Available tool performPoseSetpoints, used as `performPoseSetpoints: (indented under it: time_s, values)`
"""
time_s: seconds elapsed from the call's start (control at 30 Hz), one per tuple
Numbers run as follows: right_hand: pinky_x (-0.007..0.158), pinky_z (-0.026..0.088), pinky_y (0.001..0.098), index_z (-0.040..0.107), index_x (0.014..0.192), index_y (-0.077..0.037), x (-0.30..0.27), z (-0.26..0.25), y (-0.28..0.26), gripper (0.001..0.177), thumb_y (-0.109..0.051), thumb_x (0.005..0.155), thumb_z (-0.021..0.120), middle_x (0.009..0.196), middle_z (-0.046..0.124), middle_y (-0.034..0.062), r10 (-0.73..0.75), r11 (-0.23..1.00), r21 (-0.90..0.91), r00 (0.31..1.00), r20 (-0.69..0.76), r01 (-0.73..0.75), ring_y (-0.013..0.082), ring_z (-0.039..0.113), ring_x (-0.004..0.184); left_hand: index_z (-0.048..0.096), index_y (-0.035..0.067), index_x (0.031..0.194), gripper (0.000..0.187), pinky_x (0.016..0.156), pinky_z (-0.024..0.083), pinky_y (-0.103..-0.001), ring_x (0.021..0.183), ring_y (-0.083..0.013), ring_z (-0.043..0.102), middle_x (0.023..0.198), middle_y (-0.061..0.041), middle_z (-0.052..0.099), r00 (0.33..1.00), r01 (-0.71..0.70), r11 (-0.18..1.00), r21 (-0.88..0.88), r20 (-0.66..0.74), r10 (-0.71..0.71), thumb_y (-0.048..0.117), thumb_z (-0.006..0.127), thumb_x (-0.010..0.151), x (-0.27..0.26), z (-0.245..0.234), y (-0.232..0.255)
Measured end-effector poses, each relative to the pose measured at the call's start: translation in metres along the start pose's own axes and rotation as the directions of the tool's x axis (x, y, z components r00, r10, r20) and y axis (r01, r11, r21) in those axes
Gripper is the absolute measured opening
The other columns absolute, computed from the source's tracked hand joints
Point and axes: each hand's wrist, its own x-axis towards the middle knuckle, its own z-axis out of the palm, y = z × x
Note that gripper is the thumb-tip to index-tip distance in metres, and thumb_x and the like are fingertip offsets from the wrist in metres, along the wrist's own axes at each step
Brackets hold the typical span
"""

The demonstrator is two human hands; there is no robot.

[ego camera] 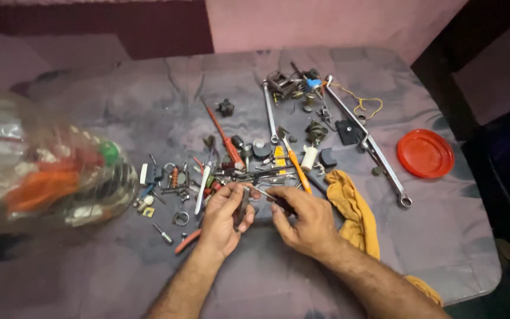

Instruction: The person wipes various mechanical components with a cloth, uses pliers to grip items, and cleans a small metal housing. They pick up and clean several small metal parts, including a spring, using their hands and a cloth over a table covered in various tools and parts.

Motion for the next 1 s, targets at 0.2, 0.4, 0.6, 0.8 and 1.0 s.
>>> performPoseSetpoints:
  time_s: [0.2, 0.4, 0.6, 0.8, 1.0]
  values:
    - [0.071, 0.059, 0.0313, 0.069, 0.112, -0.003, -0.002, 0.005, 0.001, 0.023, -0.009, 0.09, 0.071, 0.097, 0.074, 0.0124, -0.108, 0.994, 0.009, 0.99, -0.092, 0.109, 0.0234, 0.075, 0.081, 0.06, 0.005, 0.107, 0.021, 0.041, 0.036, -0.021, 0.056, -0.0115, 0.056, 0.098, -0.013, 0.069, 0.996, -0.017, 0.996, -0.088, 0.089, 0.025, 0.026, 0.053, 0.109, 0.0, -0.005, -0.005]
    - [0.1, 0.05, 0.0325, 0.057, 0.118, -0.004, -0.012, 0.013, 0.038, 0.012, -0.01, 0.107, 0.056, 0.116, 0.072, 0.009, 0.299, 0.667, 0.722, 0.954, -0.032, -0.185, 0.0158, 0.064, 0.11, 0.063, 0.001, 0.115, 0.051, 0.043, 0.032, -0.019, 0.055, -0.0082, 0.049, 0.097, -0.012, 0.066, 0.982, 0.038, 0.991, -0.125, 0.187, -0.014, 0.047, 0.042, 0.108, -0.004, 0.0, 0.004]
    - [0.106, 0.048, 0.0412, 0.056, 0.122, -0.004, -0.001, -0.002, 0.049, 0.016, -0.013, 0.109, 0.056, 0.114, 0.066, 0.0076, 0.302, 0.159, 0.969, 0.943, 0.137, -0.192, 0.0224, 0.065, 0.112, 0.062, 0.0, 0.119, 0.054, 0.047, 0.034, -0.019, 0.061, -0.0089, 0.051, 0.098, -0.01, 0.066, 0.981, 0.036, 0.994, -0.106, 0.195, -0.015, 0.048, 0.042, 0.106, -0.003, 0.003, 0.002]
    - [0.094, 0.055, 0.0401, 0.057, 0.113, -0.01, -0.002, 0.002, 0.047, 0.013, -0.019, 0.104, 0.058, 0.115, 0.073, 0.0114, 0.322, 0.267, 0.928, 0.932, 0.168, -0.26, 0.019, 0.069, 0.102, 0.065, 0.0, 0.116, 0.028, 0.065, 0.047, -0.022, 0.079, -0.0114, 0.06, 0.099, -0.009, 0.066, 0.988, 0.004, 0.998, -0.055, 0.156, 0.005, 0.025, 0.053, 0.108, 0.001, 0.003, -0.002]
    - [0.077, 0.054, 0.0303, 0.07, 0.104, 0.002, -0.009, 0.019, 0.064, 0.01, -0.005, 0.097, 0.074, 0.091, 0.071, 0.007, 0.283, 0.665, 0.698, 0.955, 0.092, -0.265, 0.0135, 0.066, 0.084, 0.068, 0.002, 0.099, 0.032, 0.055, 0.053, -0.026, 0.069, -0.011, 0.065, 0.087, -0.006, 0.071, 0.997, -0.066, 0.955, 0.288, 0.05, 0.054, 0.029, 0.051, 0.103, -0.002, 0.009, -0.01]
